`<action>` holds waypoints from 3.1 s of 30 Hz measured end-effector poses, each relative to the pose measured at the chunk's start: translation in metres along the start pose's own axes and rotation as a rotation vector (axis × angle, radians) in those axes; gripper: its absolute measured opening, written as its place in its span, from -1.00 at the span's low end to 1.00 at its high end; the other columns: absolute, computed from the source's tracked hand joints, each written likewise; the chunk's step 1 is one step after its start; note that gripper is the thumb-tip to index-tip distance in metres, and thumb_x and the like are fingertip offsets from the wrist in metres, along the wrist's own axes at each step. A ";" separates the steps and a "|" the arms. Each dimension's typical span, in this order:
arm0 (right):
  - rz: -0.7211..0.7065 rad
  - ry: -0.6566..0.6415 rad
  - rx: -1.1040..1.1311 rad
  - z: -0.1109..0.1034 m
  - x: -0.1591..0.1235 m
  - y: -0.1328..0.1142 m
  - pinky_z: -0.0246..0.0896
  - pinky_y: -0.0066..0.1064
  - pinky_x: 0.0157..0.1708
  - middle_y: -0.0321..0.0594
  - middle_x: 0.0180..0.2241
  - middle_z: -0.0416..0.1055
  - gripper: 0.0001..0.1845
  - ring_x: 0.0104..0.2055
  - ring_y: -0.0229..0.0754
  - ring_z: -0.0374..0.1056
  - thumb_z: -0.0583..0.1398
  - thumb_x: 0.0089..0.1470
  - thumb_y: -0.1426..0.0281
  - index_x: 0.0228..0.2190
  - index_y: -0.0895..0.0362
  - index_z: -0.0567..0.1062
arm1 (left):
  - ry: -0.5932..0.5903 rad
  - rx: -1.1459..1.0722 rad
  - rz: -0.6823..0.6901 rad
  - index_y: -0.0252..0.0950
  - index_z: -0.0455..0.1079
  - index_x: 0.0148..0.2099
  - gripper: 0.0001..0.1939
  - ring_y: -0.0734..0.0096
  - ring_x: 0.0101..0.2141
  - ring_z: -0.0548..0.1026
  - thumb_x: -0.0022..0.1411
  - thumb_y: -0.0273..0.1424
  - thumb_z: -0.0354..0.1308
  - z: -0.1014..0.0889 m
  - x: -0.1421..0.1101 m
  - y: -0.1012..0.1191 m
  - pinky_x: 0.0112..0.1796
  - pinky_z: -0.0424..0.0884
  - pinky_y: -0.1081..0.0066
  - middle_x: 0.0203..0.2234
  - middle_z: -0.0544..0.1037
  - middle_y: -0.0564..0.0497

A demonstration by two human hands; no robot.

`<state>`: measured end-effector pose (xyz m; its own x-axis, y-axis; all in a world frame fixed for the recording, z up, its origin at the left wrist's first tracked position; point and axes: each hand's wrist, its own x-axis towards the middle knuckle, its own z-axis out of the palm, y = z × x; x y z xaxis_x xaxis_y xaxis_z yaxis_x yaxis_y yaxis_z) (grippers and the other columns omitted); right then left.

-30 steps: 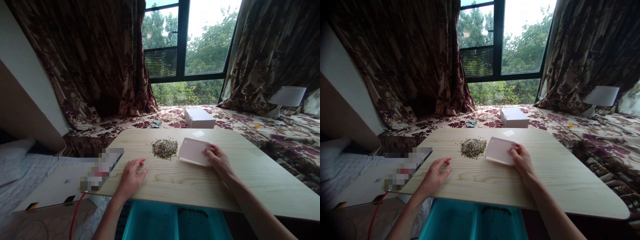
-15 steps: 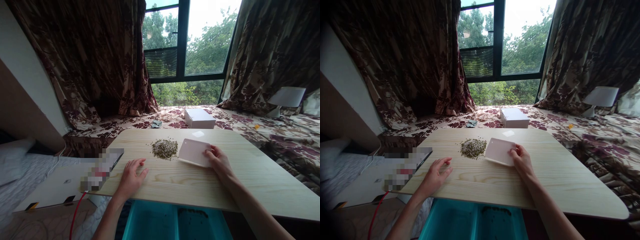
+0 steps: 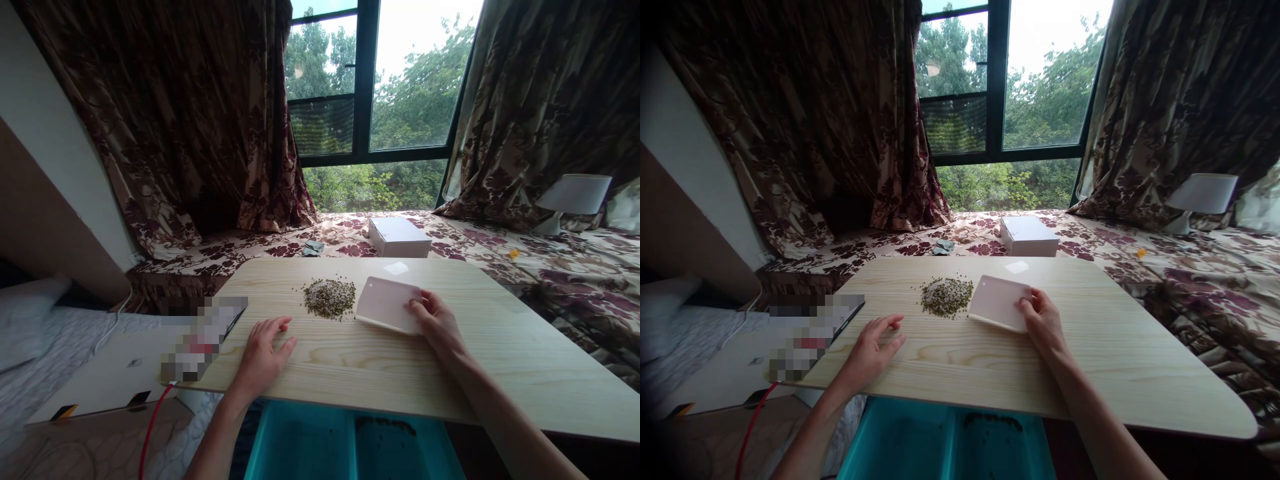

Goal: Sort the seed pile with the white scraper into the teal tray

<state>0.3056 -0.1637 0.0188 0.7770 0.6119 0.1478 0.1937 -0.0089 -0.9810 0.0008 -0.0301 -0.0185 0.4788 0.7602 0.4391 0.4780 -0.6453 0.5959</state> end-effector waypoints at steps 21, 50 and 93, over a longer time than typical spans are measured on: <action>-0.022 -0.011 -0.003 0.002 0.000 0.001 0.26 -0.39 -0.46 -0.20 -0.39 0.54 -0.62 -0.39 -0.14 0.43 0.18 -0.15 0.23 -0.24 0.12 0.44 | -0.016 -0.018 -0.024 -0.23 0.39 0.00 -0.63 0.18 -0.11 0.46 0.16 -0.26 0.10 0.000 0.000 0.000 0.09 0.23 0.03 -0.21 0.53 -0.07; -0.050 -0.092 0.057 0.014 0.000 -0.001 0.28 -0.38 -0.39 -0.17 -0.37 0.55 -0.57 -0.38 -0.16 0.42 0.22 -0.15 0.18 -0.22 0.13 0.42 | 0.004 0.002 0.014 -0.25 0.40 -0.01 -0.65 0.21 -0.14 0.47 0.17 -0.26 0.10 0.000 0.000 -0.001 0.01 0.32 0.10 -0.24 0.53 -0.05; -0.072 -0.042 0.036 0.009 -0.005 -0.004 0.25 -0.39 -0.46 -0.19 -0.41 0.53 -0.63 -0.44 -0.18 0.38 0.18 -0.15 0.25 -0.25 0.13 0.43 | 0.010 -0.002 0.013 -0.24 0.41 -0.02 -0.65 0.22 -0.15 0.47 0.16 -0.27 0.11 0.000 0.000 -0.001 0.00 0.32 0.10 -0.25 0.53 -0.05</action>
<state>0.2957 -0.1592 0.0213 0.7356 0.6429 0.2135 0.2259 0.0643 -0.9720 0.0005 -0.0296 -0.0186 0.4776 0.7522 0.4540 0.4702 -0.6553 0.5912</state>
